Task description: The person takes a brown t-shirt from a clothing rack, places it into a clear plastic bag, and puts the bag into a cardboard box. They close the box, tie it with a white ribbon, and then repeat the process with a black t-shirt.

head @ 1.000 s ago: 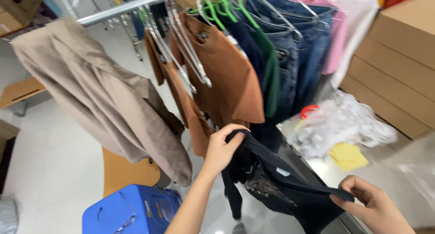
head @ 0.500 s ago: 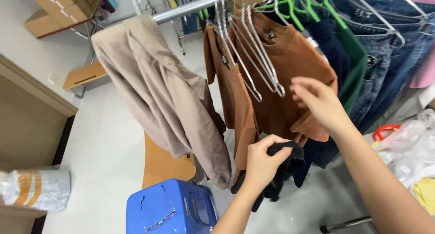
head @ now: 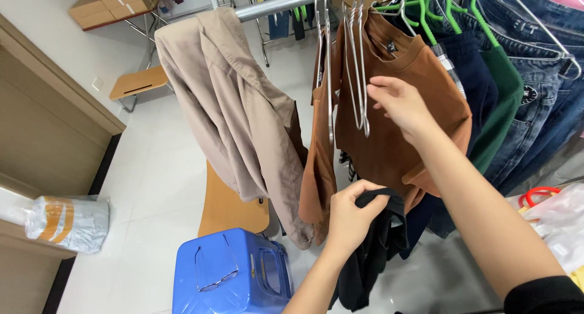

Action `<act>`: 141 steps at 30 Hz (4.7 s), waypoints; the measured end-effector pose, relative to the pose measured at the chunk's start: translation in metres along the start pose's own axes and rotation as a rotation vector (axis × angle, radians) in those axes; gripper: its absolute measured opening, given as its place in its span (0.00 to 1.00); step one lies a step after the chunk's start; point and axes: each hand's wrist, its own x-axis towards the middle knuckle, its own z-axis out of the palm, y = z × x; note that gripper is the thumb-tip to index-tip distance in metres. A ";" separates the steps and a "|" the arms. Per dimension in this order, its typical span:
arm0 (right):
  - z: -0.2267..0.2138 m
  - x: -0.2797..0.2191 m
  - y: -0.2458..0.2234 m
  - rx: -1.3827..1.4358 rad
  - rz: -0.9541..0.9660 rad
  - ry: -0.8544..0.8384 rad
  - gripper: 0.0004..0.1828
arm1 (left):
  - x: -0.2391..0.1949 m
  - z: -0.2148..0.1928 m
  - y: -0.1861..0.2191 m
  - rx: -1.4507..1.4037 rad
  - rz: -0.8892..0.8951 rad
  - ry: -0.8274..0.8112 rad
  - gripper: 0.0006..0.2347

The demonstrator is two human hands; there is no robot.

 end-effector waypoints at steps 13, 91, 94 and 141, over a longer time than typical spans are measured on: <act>0.024 0.000 0.007 -0.512 -0.219 0.088 0.31 | -0.014 -0.003 0.000 0.042 0.006 -0.009 0.07; -0.153 -0.250 0.041 0.734 0.037 0.718 0.12 | -0.003 0.059 0.009 0.383 0.074 -0.342 0.07; -0.143 -0.252 0.046 0.797 -0.004 0.783 0.12 | -0.003 0.061 0.013 0.431 -0.003 -0.301 0.09; -0.148 -0.236 0.093 -0.617 -0.273 0.312 0.21 | 0.040 -0.100 0.005 0.509 0.534 0.000 0.03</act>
